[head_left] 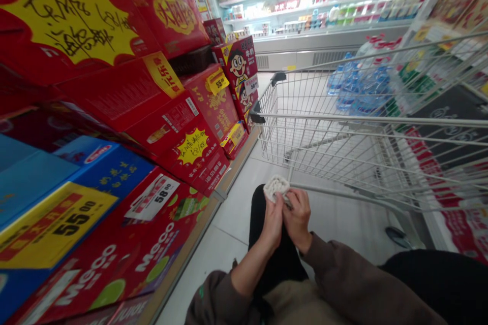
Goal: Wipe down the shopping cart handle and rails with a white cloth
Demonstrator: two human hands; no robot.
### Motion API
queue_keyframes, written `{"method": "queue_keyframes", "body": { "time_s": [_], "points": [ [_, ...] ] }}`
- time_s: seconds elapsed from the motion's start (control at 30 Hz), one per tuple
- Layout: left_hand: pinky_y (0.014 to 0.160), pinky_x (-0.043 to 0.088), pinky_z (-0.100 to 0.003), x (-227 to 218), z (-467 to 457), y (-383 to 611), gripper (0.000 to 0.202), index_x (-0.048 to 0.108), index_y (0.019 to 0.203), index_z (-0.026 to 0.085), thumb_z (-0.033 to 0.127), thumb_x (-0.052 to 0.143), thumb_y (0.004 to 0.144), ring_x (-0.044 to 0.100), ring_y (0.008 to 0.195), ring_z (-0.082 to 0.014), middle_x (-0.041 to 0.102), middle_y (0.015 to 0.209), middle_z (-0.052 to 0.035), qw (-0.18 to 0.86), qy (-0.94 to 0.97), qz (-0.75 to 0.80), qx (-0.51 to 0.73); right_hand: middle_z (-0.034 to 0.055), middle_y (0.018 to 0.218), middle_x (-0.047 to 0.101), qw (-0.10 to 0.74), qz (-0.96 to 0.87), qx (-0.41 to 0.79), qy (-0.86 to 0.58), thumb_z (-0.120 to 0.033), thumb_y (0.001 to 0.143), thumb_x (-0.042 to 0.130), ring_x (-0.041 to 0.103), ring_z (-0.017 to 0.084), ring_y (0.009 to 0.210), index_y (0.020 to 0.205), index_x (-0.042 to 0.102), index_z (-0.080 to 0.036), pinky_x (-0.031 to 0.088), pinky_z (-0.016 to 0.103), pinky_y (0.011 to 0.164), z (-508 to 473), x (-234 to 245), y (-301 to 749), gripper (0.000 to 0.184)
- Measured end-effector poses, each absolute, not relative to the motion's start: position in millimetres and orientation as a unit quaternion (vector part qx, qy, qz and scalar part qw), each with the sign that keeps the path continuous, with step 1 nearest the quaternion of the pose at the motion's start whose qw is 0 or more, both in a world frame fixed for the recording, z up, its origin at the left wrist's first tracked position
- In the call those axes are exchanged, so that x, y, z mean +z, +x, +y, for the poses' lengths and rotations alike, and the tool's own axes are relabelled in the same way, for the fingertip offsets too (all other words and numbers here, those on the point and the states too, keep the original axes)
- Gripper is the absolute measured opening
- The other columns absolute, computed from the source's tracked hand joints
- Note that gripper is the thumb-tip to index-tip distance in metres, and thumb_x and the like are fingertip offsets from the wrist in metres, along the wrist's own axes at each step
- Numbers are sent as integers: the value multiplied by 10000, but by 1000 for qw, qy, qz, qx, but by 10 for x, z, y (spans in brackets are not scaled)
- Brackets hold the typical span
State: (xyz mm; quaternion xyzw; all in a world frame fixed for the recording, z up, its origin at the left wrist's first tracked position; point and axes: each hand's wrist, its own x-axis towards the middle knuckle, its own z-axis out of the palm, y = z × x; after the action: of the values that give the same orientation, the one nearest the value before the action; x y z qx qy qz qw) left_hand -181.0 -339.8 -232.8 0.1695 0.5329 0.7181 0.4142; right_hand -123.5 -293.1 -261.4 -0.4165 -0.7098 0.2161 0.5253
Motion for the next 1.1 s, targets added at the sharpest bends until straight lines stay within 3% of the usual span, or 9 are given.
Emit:
{"method": "queue_keyframes", "body": {
  "time_s": [0.1, 0.2, 0.27, 0.37, 0.53, 0.67, 0.77, 0.93, 1.1],
  "points": [
    [1325, 242, -391, -2216, -3309, -1751, 849, 418, 1555, 257, 663, 720, 873, 431, 1537, -254, 510, 1612, -128, 410, 199, 536, 710, 143, 1255, 710, 549, -758, 128, -329, -184, 1008, 505, 659, 267, 1183, 1294, 648, -220, 585, 481, 976, -2981, -2667, -1189, 322],
    [1326, 238, -390, -2153, -3245, -1784, 868, 427, 1549, 268, 653, 758, 845, 413, 1549, -257, 520, 1601, -124, 401, 215, 542, 707, 190, 1580, 505, 516, -790, 158, -292, -128, 995, 412, 473, 303, 1498, 1635, 294, -215, 512, 585, 1148, -3067, -2672, -1129, 656],
    [1311, 279, -409, -2153, -3216, -1820, 853, 475, 1516, 264, 646, 787, 820, 464, 1513, -273, 563, 1557, -128, 399, 217, 546, 704, 206, 1680, 358, 486, -800, 214, -277, -129, 959, 399, 342, 329, 1583, 1685, 99, -175, 433, 639, 1214, -3148, -2654, -1088, 787],
    [1258, 374, -427, -2179, -3186, -1875, 817, 552, 1444, 234, 621, 834, 781, 590, 1396, -286, 643, 1453, -140, 404, 196, 546, 707, 217, 1731, 233, 454, -813, 272, -244, -148, 905, 423, 253, 367, 1614, 1684, -26, -136, 362, 683, 1245, -3220, -2593, -1033, 899],
    [1174, 471, -385, -2200, -3098, -2042, 737, 589, 1351, 236, 482, 911, 735, 659, 1298, -245, 700, 1353, -105, 398, 124, 512, 751, 199, 1728, 268, 403, -838, 321, -179, -150, 952, 370, 412, 292, 1552, 1679, -70, -186, 497, 543, 1185, -2844, -2183, -950, 850],
    [1138, 503, -383, -2202, -2899, -2341, 802, 472, 1420, 287, 400, 900, 751, 641, 1313, -217, 636, 1452, -92, 325, 118, 532, 773, 178, 1721, 299, 451, -864, 77, -210, -252, 980, 429, 221, 346, 1626, 1686, 52, -171, 269, 668, 1284, -2150, -1527, -918, 804],
    [1201, 442, -416, -2168, -2685, -2667, 638, 524, 1368, 250, 366, 819, 815, 615, 1338, -218, 643, 1429, -93, 214, 198, 581, 760, 181, 1692, 356, 446, -848, -77, -275, -299, 975, 480, 232, 363, 1611, 1654, 230, -140, 184, 670, 1292, -1649, -1128, -943, 741],
    [1240, 394, -423, -1948, -2316, -3106, 538, 575, 1355, 252, 257, 727, 839, 559, 1387, -251, 566, 1468, -107, -49, 343, 621, 703, 153, 1272, 681, 388, -843, -152, -340, -376, 1001, 469, 553, 310, 1229, 1432, 555, -113, 244, 562, 1237, -1221, -1006, -1013, 512],
    [1301, 225, -574, -1827, -1899, -3141, 447, 607, 1372, 251, 155, 578, 937, 237, 1604, -324, 355, 1640, -152, -196, 398, 663, 603, 93, 1051, 671, 398, -831, -182, -343, -448, 1012, 441, 534, 271, 1042, 1230, 646, -159, 266, 487, 1165, -1172, -1091, -1037, 416]
  ]
}}
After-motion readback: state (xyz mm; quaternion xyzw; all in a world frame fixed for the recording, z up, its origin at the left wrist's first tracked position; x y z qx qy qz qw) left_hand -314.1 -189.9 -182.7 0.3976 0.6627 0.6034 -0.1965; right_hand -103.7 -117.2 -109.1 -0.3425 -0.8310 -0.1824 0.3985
